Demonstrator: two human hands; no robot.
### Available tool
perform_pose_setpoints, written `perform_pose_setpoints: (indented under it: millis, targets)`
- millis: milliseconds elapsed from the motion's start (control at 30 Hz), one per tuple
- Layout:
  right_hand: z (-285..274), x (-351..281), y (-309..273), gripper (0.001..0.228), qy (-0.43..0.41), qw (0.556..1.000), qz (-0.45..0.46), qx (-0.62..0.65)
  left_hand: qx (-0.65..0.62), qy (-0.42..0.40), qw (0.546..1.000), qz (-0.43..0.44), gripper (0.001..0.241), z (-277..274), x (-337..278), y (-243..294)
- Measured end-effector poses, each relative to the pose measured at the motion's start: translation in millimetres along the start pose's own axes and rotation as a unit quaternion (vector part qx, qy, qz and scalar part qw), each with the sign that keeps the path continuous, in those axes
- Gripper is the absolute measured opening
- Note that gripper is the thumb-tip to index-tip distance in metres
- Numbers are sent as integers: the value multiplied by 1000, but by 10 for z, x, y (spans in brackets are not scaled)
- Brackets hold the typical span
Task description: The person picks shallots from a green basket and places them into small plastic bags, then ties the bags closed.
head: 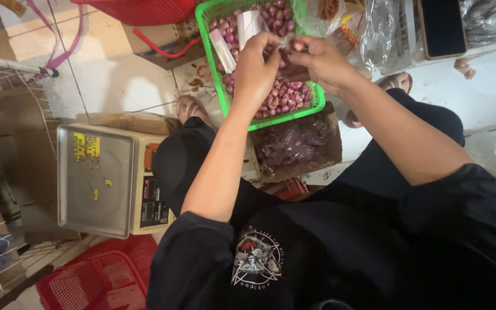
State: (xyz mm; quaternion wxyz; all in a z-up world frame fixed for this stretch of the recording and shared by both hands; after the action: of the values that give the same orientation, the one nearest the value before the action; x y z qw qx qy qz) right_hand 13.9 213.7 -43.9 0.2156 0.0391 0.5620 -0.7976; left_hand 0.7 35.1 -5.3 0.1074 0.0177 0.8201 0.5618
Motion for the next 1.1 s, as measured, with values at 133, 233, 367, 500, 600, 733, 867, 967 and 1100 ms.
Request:
perform_pose_setpoints:
  millis: [133,233,367,500,600,733,867,967,1100]
  targets:
    - [1,-8,-15,34,3,999,-19,-31,-94,-23,995,-6,12,55,69,-107]
    - [-17,-21,-53,49,-39,998,-36,23,-2,37,995,97,13,12,49,-124]
    - [-84,11,1,67,-62,997,-40,36,-44,8,998,43,9,23,71,-182]
    - [-173,66,164,57,-73,983,-142,-86,-3,43,991,124,13,28,90,-242]
    - [-163,76,179,34,-60,983,-137,-103,-98,-11,993,66,12,108,109,-349]
    - [-20,-8,-26,19,-12,877,-205,-434,-169,-45,985,-6,10,219,197,-486]
    - [124,-124,-178,30,13,790,-256,-557,-257,-48,961,-86,10,206,218,-590]
    - [83,-127,-201,34,15,780,-305,-547,-428,-84,883,-171,11,201,242,-687]
    - [-187,39,7,13,16,894,-251,-370,-577,-120,793,-152,16,234,315,-891]
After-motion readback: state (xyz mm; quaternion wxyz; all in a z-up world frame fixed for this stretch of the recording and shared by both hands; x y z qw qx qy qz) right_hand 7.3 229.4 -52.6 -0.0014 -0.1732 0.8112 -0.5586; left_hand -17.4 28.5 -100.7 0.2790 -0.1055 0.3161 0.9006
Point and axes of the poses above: each hand's wrist, its own x-axis towards the middle knuckle, its own z-axis out of the palm, y = z × x, the point moved 2 cm from there along x, towards the middle knuckle, and after that the axes turned 7 degrees about -z, right-handed, at the moved point
